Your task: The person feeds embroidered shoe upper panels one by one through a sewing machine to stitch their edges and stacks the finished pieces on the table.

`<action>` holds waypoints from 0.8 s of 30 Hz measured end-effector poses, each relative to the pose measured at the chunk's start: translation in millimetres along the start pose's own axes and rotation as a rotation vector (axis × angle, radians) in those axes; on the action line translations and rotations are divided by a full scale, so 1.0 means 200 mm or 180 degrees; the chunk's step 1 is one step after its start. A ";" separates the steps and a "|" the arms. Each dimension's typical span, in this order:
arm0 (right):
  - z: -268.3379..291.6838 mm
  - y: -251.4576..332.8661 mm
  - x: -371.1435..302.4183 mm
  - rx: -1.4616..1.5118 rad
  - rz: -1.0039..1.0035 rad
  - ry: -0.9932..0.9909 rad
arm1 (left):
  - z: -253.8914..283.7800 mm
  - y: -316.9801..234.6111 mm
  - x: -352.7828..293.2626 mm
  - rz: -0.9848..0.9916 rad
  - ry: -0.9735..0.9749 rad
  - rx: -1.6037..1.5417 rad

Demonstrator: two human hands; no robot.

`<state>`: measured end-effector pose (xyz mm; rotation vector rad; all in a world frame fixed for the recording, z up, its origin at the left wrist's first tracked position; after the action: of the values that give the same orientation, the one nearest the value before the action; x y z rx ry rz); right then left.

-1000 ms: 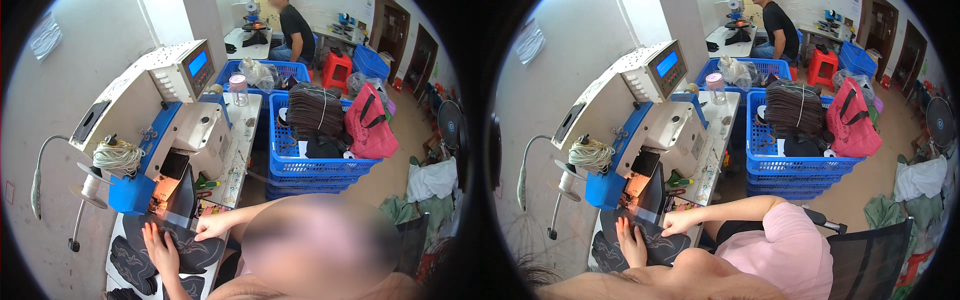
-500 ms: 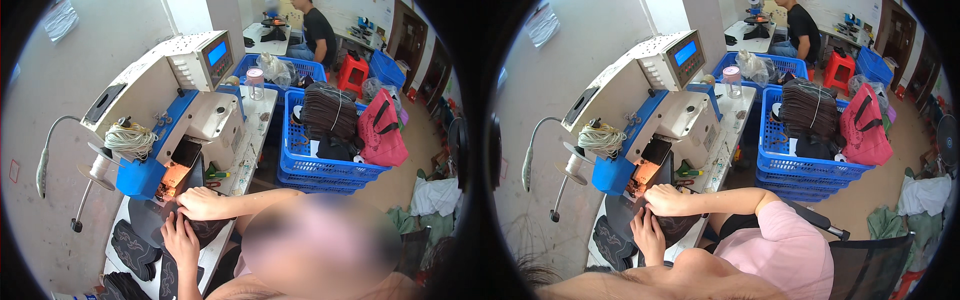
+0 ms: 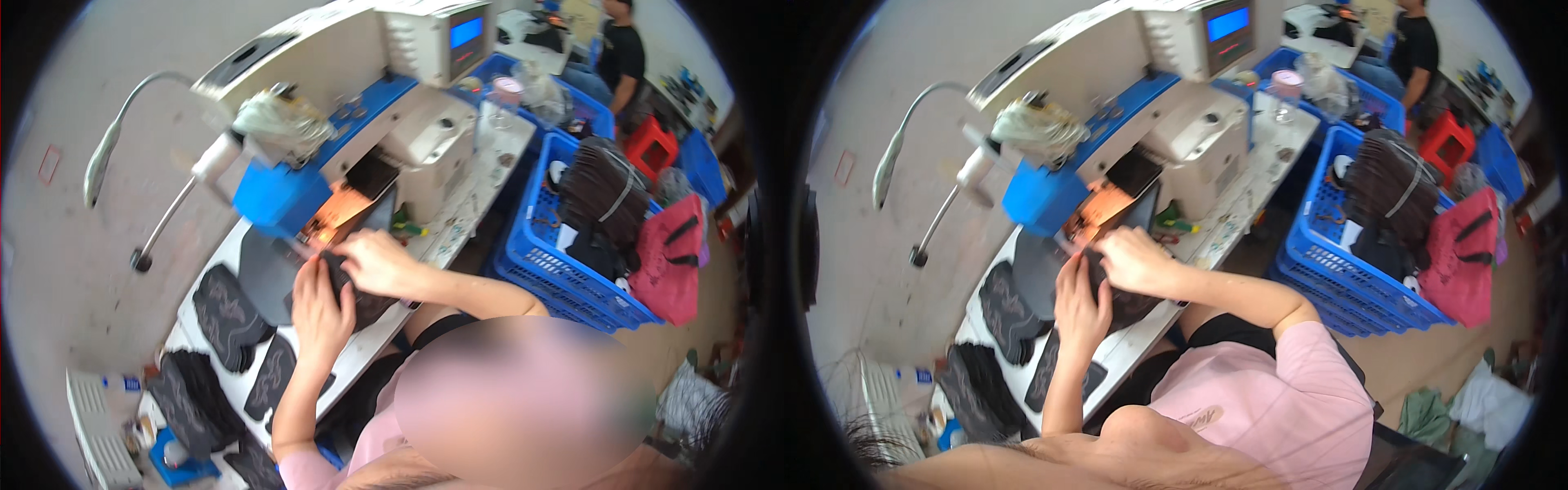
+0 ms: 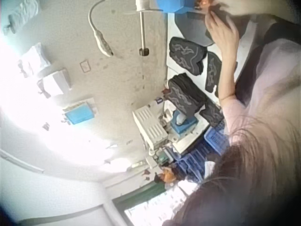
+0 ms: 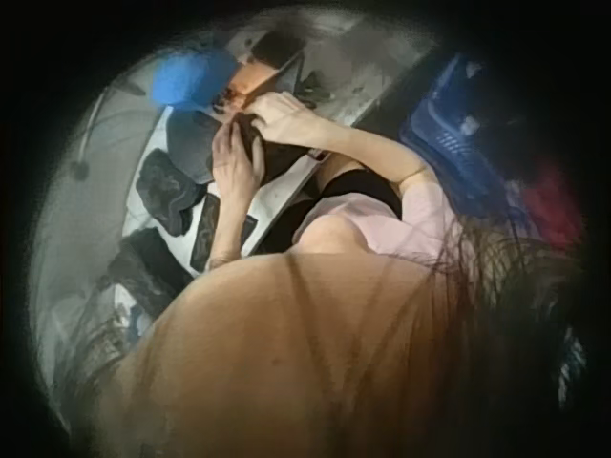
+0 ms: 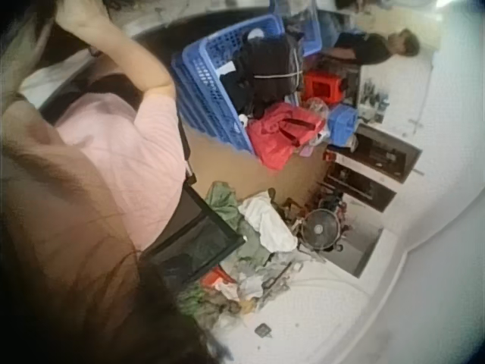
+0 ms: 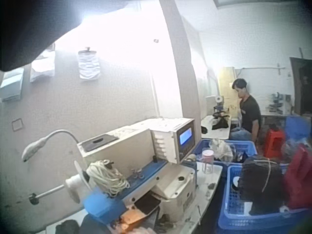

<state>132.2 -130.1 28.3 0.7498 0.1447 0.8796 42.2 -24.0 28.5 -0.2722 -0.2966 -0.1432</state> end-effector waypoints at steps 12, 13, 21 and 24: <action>-0.01 0.01 0.03 -0.0043 0.0235 -0.0164 | 0.01 0.02 0.04 -0.0008 0.0044 0.0115; -0.01 0.00 0.04 -0.0046 0.0176 -0.0169 | 0.01 0.02 0.04 -0.0022 0.0030 0.0135; -0.04 -0.03 0.15 -0.0266 0.0245 -0.0173 | 0.03 0.11 0.12 0.0159 0.0181 0.0032; -0.06 -0.06 0.20 -0.0392 0.0261 -0.0229 | 0.03 0.15 0.15 0.0183 0.0234 -0.0054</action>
<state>160.5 -98.4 19.0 0.6748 -0.0041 0.9297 73.5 2.3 35.2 -0.2912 -0.2144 -0.0989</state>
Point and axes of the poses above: each hand's wrist, its own x-axis towards the middle knuckle, its own z-axis out of the back of the hand, y = z × x, the point moved 5 cm from there along x, towards the middle knuckle, and after that the axes turned 12 degrees about y, right-handed, at the moved point
